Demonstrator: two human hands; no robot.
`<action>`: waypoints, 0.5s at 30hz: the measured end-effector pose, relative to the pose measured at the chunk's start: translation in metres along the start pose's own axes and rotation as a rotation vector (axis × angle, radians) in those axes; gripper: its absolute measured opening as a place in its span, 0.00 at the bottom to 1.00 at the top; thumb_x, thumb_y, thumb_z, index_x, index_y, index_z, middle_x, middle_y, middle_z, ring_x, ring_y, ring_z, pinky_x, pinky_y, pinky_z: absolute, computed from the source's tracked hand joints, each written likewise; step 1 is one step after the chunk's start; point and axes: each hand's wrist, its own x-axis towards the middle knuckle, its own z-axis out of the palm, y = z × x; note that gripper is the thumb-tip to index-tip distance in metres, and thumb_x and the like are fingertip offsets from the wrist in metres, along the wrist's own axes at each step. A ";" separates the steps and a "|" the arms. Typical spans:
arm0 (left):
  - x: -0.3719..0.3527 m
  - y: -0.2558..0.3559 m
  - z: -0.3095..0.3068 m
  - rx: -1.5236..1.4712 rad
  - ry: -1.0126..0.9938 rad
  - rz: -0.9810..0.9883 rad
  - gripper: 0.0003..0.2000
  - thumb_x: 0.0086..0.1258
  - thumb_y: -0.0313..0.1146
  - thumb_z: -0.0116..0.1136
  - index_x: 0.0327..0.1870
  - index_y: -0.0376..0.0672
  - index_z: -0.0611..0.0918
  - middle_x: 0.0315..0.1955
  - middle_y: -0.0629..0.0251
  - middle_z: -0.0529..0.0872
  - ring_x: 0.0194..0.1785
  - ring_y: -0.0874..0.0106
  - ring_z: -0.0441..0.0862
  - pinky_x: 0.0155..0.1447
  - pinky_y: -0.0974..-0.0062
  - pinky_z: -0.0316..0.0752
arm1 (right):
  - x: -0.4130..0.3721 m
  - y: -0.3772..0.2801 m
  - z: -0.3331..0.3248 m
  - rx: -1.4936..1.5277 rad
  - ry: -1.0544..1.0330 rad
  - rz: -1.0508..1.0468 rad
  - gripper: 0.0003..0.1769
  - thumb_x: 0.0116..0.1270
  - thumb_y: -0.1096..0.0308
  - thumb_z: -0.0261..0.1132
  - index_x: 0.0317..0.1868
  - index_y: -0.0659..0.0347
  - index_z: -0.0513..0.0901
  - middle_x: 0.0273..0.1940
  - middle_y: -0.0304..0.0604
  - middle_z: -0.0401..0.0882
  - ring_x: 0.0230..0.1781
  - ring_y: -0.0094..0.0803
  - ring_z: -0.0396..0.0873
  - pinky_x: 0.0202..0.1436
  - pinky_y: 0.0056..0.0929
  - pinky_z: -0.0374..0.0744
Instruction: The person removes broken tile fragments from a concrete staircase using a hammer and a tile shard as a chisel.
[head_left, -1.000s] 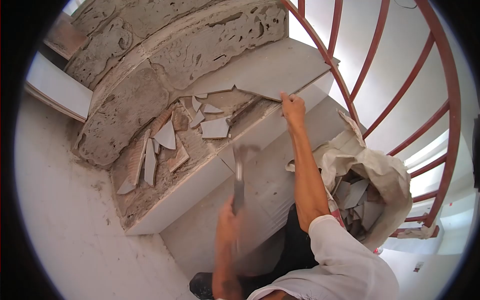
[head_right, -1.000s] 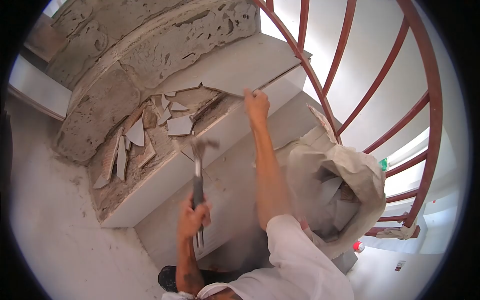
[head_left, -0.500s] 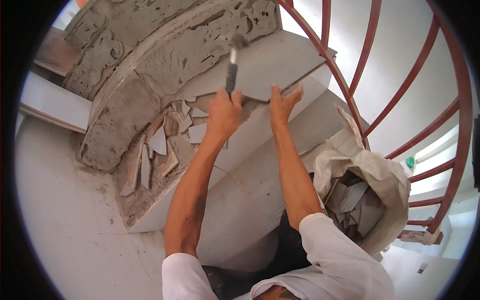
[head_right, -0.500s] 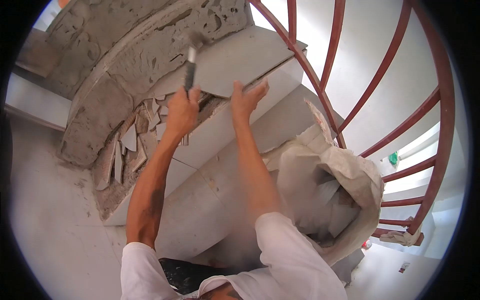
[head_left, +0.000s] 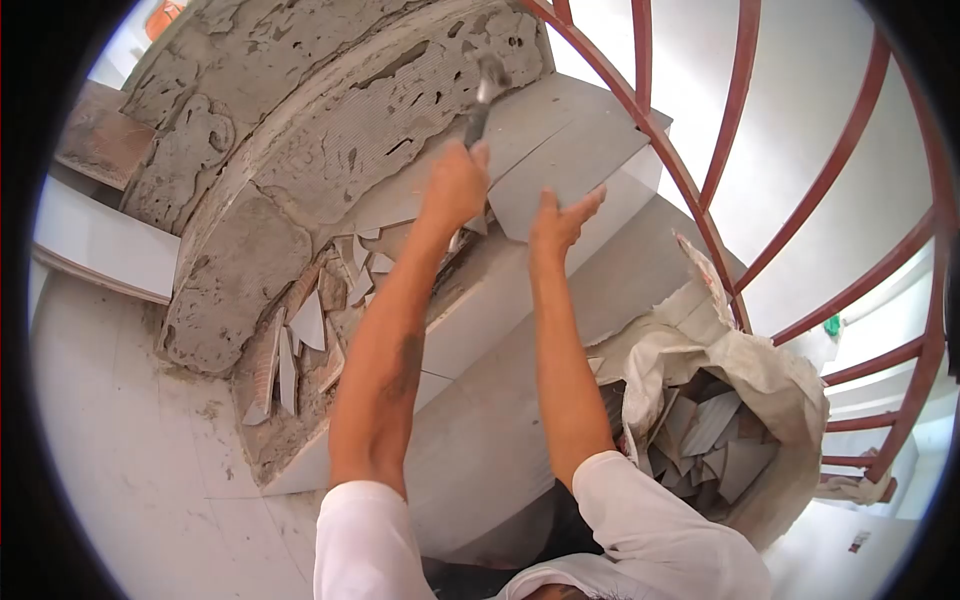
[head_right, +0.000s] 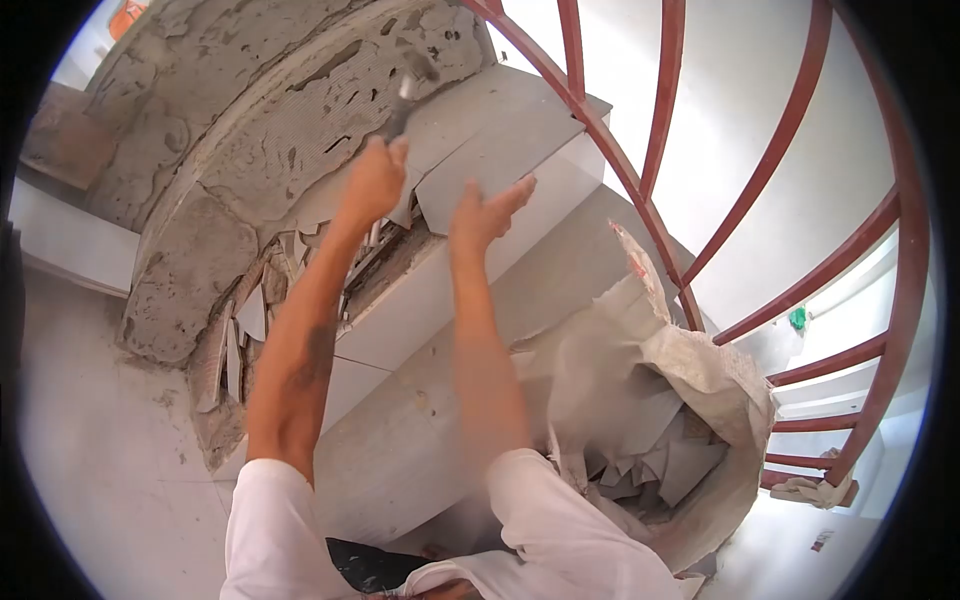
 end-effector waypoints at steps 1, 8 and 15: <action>0.008 0.001 0.001 0.048 -0.181 -0.025 0.25 0.74 0.50 0.48 0.41 0.28 0.79 0.35 0.35 0.83 0.45 0.40 0.80 0.49 0.50 0.73 | 0.002 -0.001 0.002 -0.026 0.007 -0.030 0.49 0.60 0.67 0.63 0.75 0.70 0.43 0.76 0.61 0.43 0.78 0.52 0.45 0.75 0.49 0.53; 0.001 0.015 -0.032 0.103 -0.235 -0.116 0.24 0.73 0.47 0.49 0.37 0.27 0.80 0.37 0.34 0.83 0.44 0.42 0.82 0.49 0.51 0.74 | 0.002 -0.015 -0.001 -0.031 -0.025 0.042 0.50 0.60 0.71 0.63 0.75 0.70 0.41 0.76 0.63 0.42 0.77 0.54 0.46 0.76 0.44 0.54; -0.019 -0.034 -0.035 0.162 -0.401 -0.100 0.25 0.71 0.47 0.50 0.37 0.24 0.80 0.38 0.34 0.83 0.46 0.40 0.81 0.51 0.51 0.73 | 0.002 -0.008 -0.008 0.247 -0.056 0.098 0.47 0.59 0.79 0.62 0.74 0.71 0.44 0.74 0.61 0.49 0.76 0.47 0.51 0.78 0.36 0.52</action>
